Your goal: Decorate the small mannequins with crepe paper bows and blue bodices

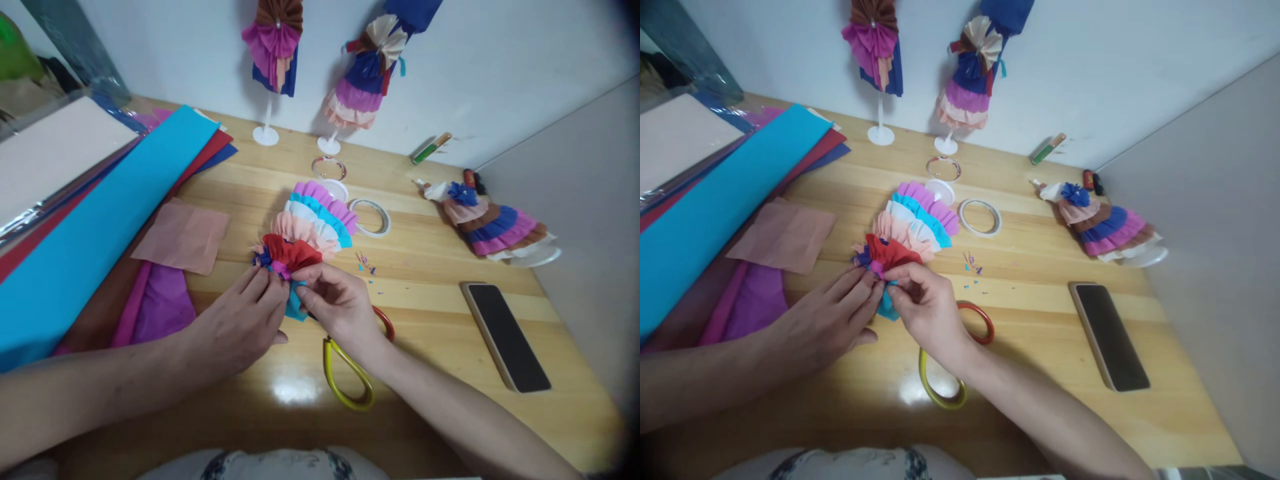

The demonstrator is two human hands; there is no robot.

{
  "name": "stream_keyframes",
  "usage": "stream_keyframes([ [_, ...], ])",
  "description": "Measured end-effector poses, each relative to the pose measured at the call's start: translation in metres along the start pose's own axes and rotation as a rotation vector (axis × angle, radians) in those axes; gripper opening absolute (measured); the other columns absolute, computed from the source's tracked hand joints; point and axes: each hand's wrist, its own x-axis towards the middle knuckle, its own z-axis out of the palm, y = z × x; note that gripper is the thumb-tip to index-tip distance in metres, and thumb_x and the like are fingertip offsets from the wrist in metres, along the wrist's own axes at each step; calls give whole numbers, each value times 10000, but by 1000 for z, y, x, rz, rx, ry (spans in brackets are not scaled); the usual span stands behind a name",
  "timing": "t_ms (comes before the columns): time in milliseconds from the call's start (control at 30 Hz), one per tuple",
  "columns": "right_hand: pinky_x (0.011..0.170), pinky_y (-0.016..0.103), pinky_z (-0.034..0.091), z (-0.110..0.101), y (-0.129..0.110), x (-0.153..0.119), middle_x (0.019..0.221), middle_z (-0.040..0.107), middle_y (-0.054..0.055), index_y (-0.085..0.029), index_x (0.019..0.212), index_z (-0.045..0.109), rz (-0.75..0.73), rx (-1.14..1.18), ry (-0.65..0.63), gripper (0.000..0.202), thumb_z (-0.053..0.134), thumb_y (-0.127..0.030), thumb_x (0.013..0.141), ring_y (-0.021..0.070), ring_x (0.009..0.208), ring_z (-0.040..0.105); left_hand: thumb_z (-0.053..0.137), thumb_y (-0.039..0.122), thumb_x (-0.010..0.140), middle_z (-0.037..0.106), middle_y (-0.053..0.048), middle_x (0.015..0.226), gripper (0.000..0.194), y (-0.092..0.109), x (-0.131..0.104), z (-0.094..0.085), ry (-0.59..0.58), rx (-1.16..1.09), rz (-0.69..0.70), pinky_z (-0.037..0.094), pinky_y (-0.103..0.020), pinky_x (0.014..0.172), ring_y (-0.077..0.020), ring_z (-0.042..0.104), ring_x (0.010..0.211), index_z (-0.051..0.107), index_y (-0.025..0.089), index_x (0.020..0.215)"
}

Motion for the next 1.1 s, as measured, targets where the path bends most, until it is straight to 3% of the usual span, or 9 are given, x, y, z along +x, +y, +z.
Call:
stream_keyframes([
  [200,511,211,470,3,1,2,665,594,-31,-197,918,632,14,85,-26,173,685,-275,773,81,538,534,558,443,917,636,-192,1121,515,-1,-2,2,-21,-79,-27,468,-491,988,-319,597,1052,591,7,1188],
  [567,630,240,508,1,5,-13,828,609,4,-221,1055,612,8,182,-48,241,667,-234,821,108,704,590,522,437,940,626,-192,1165,524,0,-3,1,-32,-114,-30,452,-482,989,-326,569,1088,580,-8,1210],
  [900,668,252,521,4,10,-13,852,619,-2,-234,1122,576,-28,229,-34,302,623,-150,835,116,755,643,523,437,940,644,-186,1144,470,1,-2,0,-23,-135,-56,477,-469,936,-312,588,1027,618,24,1142],
  [1100,665,243,518,3,15,-13,807,641,-9,-219,1133,563,-72,173,-23,302,592,-128,847,105,718,623,562,433,920,633,-195,1173,538,0,-2,0,-13,-152,-56,470,-480,960,-323,584,1042,561,-8,1227],
])
